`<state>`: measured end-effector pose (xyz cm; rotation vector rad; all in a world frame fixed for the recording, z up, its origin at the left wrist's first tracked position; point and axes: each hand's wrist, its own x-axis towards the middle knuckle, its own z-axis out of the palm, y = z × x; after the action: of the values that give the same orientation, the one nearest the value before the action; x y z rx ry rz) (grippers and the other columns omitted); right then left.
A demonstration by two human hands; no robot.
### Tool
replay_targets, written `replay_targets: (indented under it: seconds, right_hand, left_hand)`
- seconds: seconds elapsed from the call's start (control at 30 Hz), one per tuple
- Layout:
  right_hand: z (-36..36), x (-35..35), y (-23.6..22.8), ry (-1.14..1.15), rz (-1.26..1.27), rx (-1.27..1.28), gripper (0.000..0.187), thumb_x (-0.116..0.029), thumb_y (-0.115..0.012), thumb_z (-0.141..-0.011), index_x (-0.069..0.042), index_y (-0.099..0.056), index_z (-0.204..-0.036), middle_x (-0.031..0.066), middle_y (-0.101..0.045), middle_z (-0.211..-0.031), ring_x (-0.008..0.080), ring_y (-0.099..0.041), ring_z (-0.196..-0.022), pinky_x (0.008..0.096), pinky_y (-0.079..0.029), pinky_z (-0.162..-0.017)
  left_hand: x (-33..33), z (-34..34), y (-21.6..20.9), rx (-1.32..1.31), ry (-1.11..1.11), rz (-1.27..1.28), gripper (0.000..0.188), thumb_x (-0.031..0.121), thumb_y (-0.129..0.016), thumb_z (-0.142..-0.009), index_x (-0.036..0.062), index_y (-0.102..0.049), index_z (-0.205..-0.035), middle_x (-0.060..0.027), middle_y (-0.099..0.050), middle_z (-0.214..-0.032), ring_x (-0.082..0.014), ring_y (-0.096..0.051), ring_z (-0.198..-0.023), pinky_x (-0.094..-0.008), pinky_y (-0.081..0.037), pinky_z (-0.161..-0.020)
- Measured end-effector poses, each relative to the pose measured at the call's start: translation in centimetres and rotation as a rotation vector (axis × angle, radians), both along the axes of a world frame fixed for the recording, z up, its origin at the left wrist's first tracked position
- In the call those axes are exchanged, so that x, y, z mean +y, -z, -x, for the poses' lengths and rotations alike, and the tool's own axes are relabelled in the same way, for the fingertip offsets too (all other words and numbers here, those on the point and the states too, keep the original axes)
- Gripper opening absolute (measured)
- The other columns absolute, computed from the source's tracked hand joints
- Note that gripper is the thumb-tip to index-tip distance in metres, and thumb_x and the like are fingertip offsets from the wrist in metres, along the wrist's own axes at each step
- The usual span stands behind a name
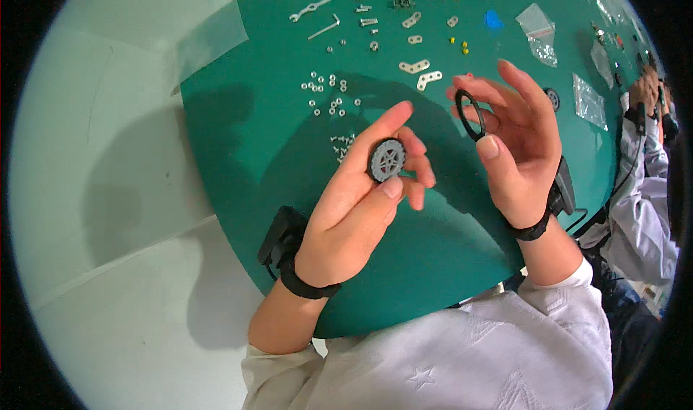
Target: The person fits a rubber tire onto a plastic wheel rim by hand, then picks up a metal bracket and a screw, holding them together.
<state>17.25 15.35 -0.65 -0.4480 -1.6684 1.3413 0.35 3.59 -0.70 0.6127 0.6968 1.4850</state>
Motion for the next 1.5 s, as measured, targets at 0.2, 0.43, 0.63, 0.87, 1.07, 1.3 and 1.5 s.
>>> replay_targets:
  seconds: [0.2, 0.43, 0.63, 0.87, 1.07, 1.3, 1.5]
  right_hand:
    - [0.0, -0.1, 0.0, -0.236, 0.533, 0.122, 0.071, -0.029, -0.068, -0.092, -0.006, -0.032, -0.149, 0.0242, -0.053, -0.134, 0.0341, -0.059, -0.119, 0.0397, -0.055, -0.096]
    - [-0.2, -0.1, 0.1, -0.404, 0.79, 0.256, 0.065, -0.028, -0.064, -0.096, -0.012, -0.032, -0.151, 0.0246, -0.047, -0.138, 0.0349, -0.054, -0.124, 0.0379, -0.056, -0.097]
    - [-0.3, -0.3, 0.1, -0.486, 0.825, 0.292, 0.071, -0.028, -0.063, -0.097, -0.014, -0.025, -0.155, 0.0258, -0.043, -0.141, 0.0347, -0.054, -0.123, 0.0355, -0.057, -0.094]
    - [-0.3, -0.7, -0.1, -0.401, 0.715, 0.212, 0.073, -0.031, -0.066, -0.095, -0.01, -0.027, -0.153, 0.0269, -0.046, -0.137, 0.0346, -0.057, -0.119, 0.0354, -0.058, -0.089]
    - [-0.8, -0.3, -0.8, -0.205, -0.335, -0.092, 0.039, -0.021, -0.07, -0.093, -0.004, -0.053, -0.123, 0.0282, -0.058, -0.127, 0.0398, -0.063, -0.109, 0.0476, -0.053, -0.092]
    - [-0.2, -0.5, -1.3, -0.167, -0.634, -0.14, 0.033, -0.018, -0.075, -0.087, -0.003, -0.059, -0.11, 0.0269, -0.063, -0.122, 0.0409, -0.065, -0.104, 0.0456, -0.055, -0.084]
    - [-0.2, -0.8, -1.4, -0.183, -0.641, -0.12, 0.031, -0.02, -0.075, -0.087, -0.002, -0.06, -0.107, 0.0266, -0.063, -0.121, 0.0411, -0.066, -0.102, 0.0445, -0.056, -0.082]
  left_hand:
    - [-0.1, 0.2, 0.0, 0.134, 0.029, -0.045, 0.06, 0.019, -0.049, -0.102, -0.0011, -0.025, -0.153, -0.0106, -0.051, -0.116, -0.024, -0.061, -0.091, -0.032, -0.049, -0.073]
    - [-0.5, 0.7, -0.6, 0.382, -0.042, 0.0, 0.046, 0.025, -0.041, -0.107, -0.0018, -0.038, -0.144, -0.0161, -0.064, -0.107, -0.0131, -0.059, -0.066, -0.0225, -0.042, -0.051]
    - [-0.4, 1.0, -0.6, -0.07, -0.027, 0.116, 0.055, 0.027, -0.034, -0.105, -0.0042, -0.027, -0.151, -0.022, -0.051, -0.133, -0.0207, -0.062, -0.076, -0.0292, -0.045, -0.062]
    - [-0.8, 0.9, -1.3, 0.04, -0.045, 0.074, 0.069, 0.04, -0.05, -0.101, -0.0034, -0.03, -0.15, -0.0178, -0.057, -0.129, -0.0273, -0.068, -0.088, -0.0303, -0.05, -0.062]
    - [-0.8, 0.5, -0.4, 0.214, -0.041, -0.015, 0.074, 0.038, -0.067, -0.094, -0.0032, -0.036, -0.147, -0.0196, -0.055, -0.134, -0.0281, -0.062, -0.111, -0.0368, -0.051, -0.086]
    - [-1.3, 0.0, -0.6, 0.328, -0.119, -0.1, 0.071, 0.03, -0.072, -0.091, -0.0075, -0.041, -0.142, -0.0198, -0.051, -0.14, -0.0267, -0.054, -0.127, -0.04, -0.045, -0.106]
    - [-0.9, 0.6, 0.2, 0.374, -0.139, -0.308, 0.058, -0.008, -0.074, -0.081, -0.0073, -0.049, -0.134, -0.0168, -0.05, -0.131, -0.0273, -0.062, -0.113, -0.0395, -0.055, -0.095]
